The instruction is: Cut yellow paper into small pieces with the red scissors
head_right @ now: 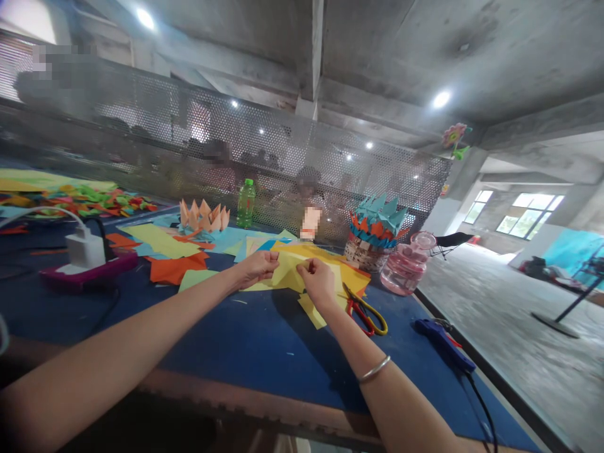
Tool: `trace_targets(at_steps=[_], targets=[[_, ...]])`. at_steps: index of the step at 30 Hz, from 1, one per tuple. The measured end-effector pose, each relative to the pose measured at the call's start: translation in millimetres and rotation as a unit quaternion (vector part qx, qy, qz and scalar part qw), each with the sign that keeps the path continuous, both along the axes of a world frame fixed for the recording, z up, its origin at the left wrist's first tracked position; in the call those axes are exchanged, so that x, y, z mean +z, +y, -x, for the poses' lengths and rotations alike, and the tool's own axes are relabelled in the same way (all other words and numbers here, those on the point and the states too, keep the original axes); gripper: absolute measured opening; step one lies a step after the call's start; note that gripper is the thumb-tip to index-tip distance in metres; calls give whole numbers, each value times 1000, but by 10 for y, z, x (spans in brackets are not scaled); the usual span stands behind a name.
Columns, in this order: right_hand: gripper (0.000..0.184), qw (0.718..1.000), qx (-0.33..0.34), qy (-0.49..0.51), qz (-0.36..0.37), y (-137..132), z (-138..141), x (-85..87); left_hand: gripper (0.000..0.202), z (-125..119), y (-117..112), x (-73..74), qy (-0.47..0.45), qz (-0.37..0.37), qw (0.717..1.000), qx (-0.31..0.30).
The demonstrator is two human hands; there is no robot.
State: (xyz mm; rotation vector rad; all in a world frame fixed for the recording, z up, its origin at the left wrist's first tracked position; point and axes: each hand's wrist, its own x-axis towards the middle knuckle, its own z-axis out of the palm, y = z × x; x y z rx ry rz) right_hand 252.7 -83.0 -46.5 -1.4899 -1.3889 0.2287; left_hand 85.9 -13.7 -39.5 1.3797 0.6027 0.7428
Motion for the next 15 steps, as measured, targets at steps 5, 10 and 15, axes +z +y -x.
trace_targets(at_steps=[5,10,15], targets=[[24,1000,-2,16,6,27,-13,-13,26,6,25,-22,10,-1,1000,7],[24,1000,-3,24,4,26,-9,-12,24,2,0,-10,2,9,1000,5],[25,999,14,45,5,38,-16,-34,23,0,-30,14,6,11,1000,11]])
